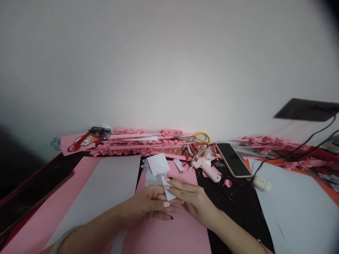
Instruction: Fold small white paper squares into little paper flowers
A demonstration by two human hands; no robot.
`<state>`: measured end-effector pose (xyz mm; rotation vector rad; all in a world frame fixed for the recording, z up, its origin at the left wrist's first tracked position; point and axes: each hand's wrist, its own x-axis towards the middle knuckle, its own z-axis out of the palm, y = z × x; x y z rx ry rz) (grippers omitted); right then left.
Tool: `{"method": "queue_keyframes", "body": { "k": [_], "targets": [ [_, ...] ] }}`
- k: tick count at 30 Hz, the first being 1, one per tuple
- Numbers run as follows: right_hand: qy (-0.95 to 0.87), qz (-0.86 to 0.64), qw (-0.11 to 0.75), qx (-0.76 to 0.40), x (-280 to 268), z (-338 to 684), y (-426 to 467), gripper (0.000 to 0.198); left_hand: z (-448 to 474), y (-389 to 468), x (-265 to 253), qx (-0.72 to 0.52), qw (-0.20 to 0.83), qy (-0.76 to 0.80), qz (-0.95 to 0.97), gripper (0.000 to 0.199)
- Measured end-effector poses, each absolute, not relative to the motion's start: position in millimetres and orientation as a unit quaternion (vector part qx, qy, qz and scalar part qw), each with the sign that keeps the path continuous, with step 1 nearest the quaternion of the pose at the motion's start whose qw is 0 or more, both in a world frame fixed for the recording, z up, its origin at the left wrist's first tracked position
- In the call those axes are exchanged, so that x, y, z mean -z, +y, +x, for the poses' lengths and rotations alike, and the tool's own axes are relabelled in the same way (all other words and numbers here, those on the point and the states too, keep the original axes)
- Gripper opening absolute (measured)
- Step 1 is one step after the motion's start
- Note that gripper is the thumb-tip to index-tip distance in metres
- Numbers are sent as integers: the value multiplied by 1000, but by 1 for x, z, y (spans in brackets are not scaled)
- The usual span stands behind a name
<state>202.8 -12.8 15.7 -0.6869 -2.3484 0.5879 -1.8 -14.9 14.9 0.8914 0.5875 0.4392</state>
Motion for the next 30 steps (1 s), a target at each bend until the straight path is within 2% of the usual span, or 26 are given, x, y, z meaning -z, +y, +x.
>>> {"method": "queue_keyframes", "body": {
  "k": [16,21,25,30],
  "targets": [
    [-882,-276,301,-235,-12,204,-14,47,-2,-14,-8,-259,869,270,324,26],
    [-874,-278,316,-245,-14,203,-15,48,-3,-14,-9,-260,867,268,329,25],
    [-855,-292,345,-253,-14,201,-15,53,-3,-13,-10,-269,872,276,303,15],
    [-834,-320,372,-252,-14,200,-15,57,-2,-13,-13,-280,858,291,318,17]
  ]
}}
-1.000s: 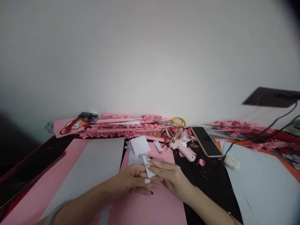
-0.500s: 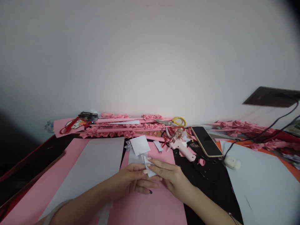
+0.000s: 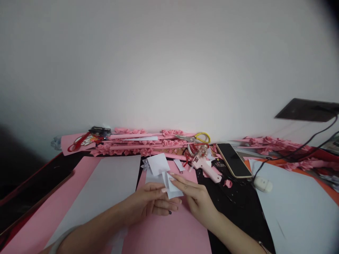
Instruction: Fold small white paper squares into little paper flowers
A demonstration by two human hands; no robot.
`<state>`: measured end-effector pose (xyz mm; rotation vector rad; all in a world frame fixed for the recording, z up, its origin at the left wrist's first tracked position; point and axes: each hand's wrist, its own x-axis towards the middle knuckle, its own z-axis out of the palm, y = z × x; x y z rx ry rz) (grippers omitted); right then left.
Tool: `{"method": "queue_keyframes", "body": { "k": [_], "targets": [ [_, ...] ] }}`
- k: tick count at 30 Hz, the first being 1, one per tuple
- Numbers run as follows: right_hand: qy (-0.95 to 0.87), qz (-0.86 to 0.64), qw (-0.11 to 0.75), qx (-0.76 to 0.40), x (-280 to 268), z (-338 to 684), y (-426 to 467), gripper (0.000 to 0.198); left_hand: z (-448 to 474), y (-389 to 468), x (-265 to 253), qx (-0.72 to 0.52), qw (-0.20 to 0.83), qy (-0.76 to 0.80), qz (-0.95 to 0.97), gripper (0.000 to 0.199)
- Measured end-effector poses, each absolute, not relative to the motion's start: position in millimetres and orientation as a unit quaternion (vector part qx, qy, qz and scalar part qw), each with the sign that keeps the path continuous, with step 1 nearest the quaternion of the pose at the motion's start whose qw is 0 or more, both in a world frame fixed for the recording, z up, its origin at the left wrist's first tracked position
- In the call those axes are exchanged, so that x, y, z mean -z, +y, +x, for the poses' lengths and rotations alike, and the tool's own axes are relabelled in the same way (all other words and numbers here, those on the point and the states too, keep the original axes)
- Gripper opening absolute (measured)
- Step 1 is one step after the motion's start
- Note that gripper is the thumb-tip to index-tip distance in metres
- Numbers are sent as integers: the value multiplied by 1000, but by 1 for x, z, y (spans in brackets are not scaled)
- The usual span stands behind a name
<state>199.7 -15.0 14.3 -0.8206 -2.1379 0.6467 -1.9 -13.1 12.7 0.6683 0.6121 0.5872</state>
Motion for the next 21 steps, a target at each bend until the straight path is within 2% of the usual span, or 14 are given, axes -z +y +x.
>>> {"method": "queue_keyframes", "body": {
  "k": [7,13,21],
  "targets": [
    [-851,-322,346,-229,-11,203,-13,60,2,-10,-17,-263,818,348,375,25],
    [-870,-310,310,-226,-8,204,-11,55,2,-8,-13,-275,813,358,368,23],
    [-879,-303,305,-206,-6,204,-13,53,-1,-7,-13,-270,818,337,381,22]
  ]
}}
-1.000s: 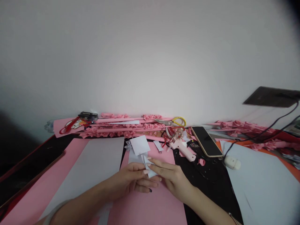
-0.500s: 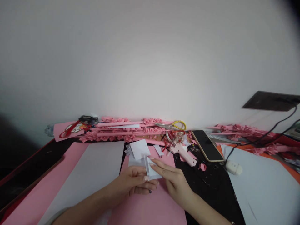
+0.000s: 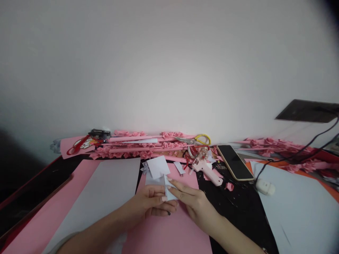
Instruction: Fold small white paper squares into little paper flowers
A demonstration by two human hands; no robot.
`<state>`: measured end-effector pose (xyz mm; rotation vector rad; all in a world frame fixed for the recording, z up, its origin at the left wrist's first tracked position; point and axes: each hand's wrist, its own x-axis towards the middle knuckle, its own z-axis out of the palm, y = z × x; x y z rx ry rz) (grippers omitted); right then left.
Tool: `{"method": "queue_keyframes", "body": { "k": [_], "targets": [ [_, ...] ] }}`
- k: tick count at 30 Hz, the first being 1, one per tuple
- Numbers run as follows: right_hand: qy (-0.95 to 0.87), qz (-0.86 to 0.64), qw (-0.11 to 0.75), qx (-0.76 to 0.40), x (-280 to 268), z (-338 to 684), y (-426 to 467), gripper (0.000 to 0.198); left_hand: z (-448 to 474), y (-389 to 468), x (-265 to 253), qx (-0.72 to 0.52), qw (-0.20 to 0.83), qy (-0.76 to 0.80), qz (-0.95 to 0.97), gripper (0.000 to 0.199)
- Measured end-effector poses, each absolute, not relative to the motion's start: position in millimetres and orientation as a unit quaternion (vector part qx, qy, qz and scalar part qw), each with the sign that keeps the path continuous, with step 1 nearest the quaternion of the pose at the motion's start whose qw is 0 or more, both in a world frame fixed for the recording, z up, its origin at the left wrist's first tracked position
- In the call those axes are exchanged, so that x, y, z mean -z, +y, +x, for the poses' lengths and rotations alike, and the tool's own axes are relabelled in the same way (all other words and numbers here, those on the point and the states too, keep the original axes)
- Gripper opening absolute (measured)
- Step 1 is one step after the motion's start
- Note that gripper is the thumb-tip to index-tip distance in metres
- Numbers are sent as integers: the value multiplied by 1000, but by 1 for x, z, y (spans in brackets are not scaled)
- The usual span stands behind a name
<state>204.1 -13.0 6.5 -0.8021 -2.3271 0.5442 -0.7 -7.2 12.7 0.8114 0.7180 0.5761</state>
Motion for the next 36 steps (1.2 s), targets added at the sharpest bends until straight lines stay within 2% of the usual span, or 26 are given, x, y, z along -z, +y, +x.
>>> {"method": "queue_keyframes", "body": {
  "k": [14,36],
  "targets": [
    [-897,-315,252,-180,-8,205,-13,52,-3,-6,-11,-266,832,313,374,20],
    [-900,-293,280,-158,-8,204,-14,42,-5,-6,-10,-264,837,314,361,16]
  ]
}}
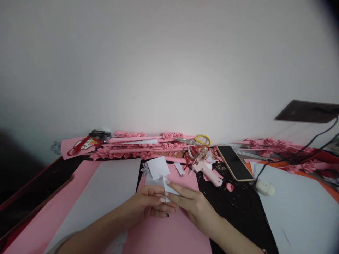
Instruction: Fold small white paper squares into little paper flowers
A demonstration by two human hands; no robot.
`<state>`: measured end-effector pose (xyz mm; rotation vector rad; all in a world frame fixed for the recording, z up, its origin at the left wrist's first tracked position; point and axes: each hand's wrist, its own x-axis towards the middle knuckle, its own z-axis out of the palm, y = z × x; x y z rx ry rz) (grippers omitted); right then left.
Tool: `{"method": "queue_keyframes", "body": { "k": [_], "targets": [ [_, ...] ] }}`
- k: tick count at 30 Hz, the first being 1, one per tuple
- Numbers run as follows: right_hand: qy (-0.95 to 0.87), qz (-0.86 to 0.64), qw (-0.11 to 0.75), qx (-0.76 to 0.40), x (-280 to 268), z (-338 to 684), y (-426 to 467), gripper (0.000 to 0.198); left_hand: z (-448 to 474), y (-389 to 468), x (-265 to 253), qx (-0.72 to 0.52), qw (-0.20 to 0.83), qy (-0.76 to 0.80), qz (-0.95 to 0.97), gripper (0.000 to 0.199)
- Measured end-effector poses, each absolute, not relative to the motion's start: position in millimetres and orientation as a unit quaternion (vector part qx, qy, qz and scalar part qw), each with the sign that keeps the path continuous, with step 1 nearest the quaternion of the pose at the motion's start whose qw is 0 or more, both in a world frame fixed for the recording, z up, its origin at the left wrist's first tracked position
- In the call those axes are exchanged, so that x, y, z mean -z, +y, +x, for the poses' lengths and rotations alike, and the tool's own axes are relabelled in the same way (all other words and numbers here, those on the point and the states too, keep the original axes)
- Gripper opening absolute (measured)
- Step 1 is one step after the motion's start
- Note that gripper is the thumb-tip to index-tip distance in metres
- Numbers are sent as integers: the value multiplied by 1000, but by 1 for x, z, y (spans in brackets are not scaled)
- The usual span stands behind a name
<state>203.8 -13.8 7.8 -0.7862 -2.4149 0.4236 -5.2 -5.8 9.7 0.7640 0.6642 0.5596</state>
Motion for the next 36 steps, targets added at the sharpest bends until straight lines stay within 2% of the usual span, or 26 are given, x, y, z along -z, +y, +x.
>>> {"method": "queue_keyframes", "body": {
  "k": [26,33,36],
  "targets": [
    [-910,-283,274,-128,-8,202,-15,38,-6,-6,-11,-247,817,335,400,24],
    [-909,-289,264,-141,-11,202,-15,40,-5,-6,-10,-246,810,329,418,25],
    [-900,-298,260,-185,-17,202,-18,49,-5,-6,-10,-240,801,339,431,28]
  ]
}}
